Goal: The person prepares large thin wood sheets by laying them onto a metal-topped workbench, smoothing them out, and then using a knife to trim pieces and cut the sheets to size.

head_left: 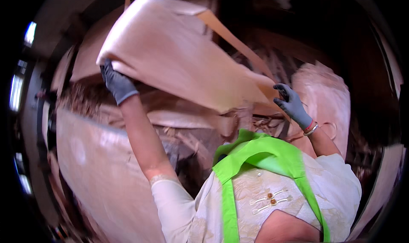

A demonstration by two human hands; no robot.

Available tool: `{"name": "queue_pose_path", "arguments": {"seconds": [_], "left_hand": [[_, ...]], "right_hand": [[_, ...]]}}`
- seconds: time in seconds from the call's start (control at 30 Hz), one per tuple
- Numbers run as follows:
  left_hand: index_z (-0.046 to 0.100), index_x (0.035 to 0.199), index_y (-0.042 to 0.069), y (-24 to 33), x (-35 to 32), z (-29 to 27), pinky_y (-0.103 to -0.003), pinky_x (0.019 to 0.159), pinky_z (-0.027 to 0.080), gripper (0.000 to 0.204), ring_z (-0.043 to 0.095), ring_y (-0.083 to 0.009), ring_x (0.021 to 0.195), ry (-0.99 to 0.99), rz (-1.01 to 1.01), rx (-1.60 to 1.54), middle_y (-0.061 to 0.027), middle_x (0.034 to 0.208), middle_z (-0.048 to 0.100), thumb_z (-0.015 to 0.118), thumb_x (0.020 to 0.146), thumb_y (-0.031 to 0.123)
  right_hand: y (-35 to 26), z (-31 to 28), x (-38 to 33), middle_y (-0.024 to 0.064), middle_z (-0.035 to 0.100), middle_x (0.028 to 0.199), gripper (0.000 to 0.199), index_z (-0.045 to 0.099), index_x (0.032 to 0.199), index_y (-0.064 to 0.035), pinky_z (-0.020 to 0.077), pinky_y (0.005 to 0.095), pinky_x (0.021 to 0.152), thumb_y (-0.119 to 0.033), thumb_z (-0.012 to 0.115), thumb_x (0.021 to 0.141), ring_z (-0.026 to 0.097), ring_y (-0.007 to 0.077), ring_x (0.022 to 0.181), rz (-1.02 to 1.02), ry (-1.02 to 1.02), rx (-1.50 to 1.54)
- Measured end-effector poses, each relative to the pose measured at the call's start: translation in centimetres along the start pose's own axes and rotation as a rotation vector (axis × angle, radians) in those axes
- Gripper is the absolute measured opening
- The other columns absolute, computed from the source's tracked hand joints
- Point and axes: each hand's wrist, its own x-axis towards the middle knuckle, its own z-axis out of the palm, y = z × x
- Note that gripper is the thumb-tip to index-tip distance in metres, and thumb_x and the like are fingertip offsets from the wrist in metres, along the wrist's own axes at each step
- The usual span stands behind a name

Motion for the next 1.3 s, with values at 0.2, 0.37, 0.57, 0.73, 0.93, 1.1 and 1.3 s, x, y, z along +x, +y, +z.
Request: {"name": "queue_pose_path", "arguments": {"seconds": [0.2,0.37,0.57,0.73,0.93,1.1,1.3], "left_hand": [[0.054,0.112,0.002,9.0,8.6,-16.4,-0.034,0.091,0.044,0.031,0.054,-0.0211,0.100,0.169,0.017,-0.220,-0.0098,0.110,0.055,0.053,0.091,0.024],[0.058,0.101,0.006,20.3,11.8,-24.7,-0.039,0.077,0.053,0.021,0.062,-0.0267,0.084,0.338,0.134,0.007,-0.0126,0.098,0.060,0.053,0.083,0.014],[0.064,0.086,-0.013,30.4,10.2,-30.5,-0.042,0.067,0.058,0.022,0.066,-0.0291,0.076,0.754,0.603,0.480,-0.0221,0.091,0.066,0.068,0.070,0.002],[0.068,0.101,0.004,33.9,7.9,-31.6,-0.030,0.076,0.054,0.036,0.067,-0.0218,0.082,0.875,0.586,1.758,-0.0118,0.095,0.069,0.075,0.071,0.023],[0.069,0.104,0.011,35.4,10.8,-28.6,-0.033,0.076,0.053,0.042,0.067,-0.0282,0.084,0.745,0.666,2.338,-0.0111,0.091,0.070,0.066,0.079,0.045],[0.067,0.102,0.009,31.1,14.0,-24.3,-0.033,0.078,0.053,0.036,0.066,-0.0267,0.085,0.552,0.581,2.220,-0.0114,0.092,0.068,0.062,0.081,0.038],[0.065,0.100,0.007,27.2,16.5,-22.0,-0.033,0.080,0.052,0.030,0.064,-0.0250,0.086,0.349,0.308,1.421,-0.0116,0.093,0.067,0.057,0.084,0.031]], "right_hand": [[-7.2,13.4,2.2,0.0136,0.052,0.125,0.059,0.048,0.123,-0.0014,0.0503,0.0300,0.085,-0.002,0.073,0.070,0.056,0.0199,0.109,-0.248,-0.197,0.024],[-7.8,23.9,7.9,0.0158,0.045,0.133,0.075,0.039,0.131,-0.0064,0.0491,0.0350,0.088,-0.011,0.077,0.067,0.053,0.0322,0.114,-0.414,-0.186,-0.022],[-14.0,35.2,13.4,0.0163,0.039,0.138,0.087,0.034,0.135,-0.0096,0.0486,0.0385,0.089,-0.024,0.081,0.064,0.051,0.0329,0.116,-0.606,-0.396,0.054],[-18.6,43.7,17.6,0.0180,0.038,0.138,0.089,0.029,0.137,-0.0103,0.0501,0.0407,0.082,-0.033,0.077,0.066,0.053,0.0366,0.110,-0.745,-0.611,0.038],[-20.8,46.4,21.6,0.0182,0.043,0.134,0.085,0.033,0.135,-0.0070,0.0483,0.0391,0.087,-0.031,0.078,0.067,0.053,0.0358,0.111,-0.835,-0.969,0.203],[-23.3,46.4,23.9,0.0267,0.041,0.133,0.090,0.029,0.138,-0.0018,0.0437,0.0388,0.093,-0.034,0.078,0.069,0.053,0.0378,0.112,-0.902,-1.200,0.469],[-30.1,49.2,25.8,0.0142,0.059,0.098,0.082,0.035,0.133,0.0006,0.0475,0.0296,0.073,-0.020,0.079,0.068,0.059,0.0192,0.086,-0.706,-1.140,0.493]]}}
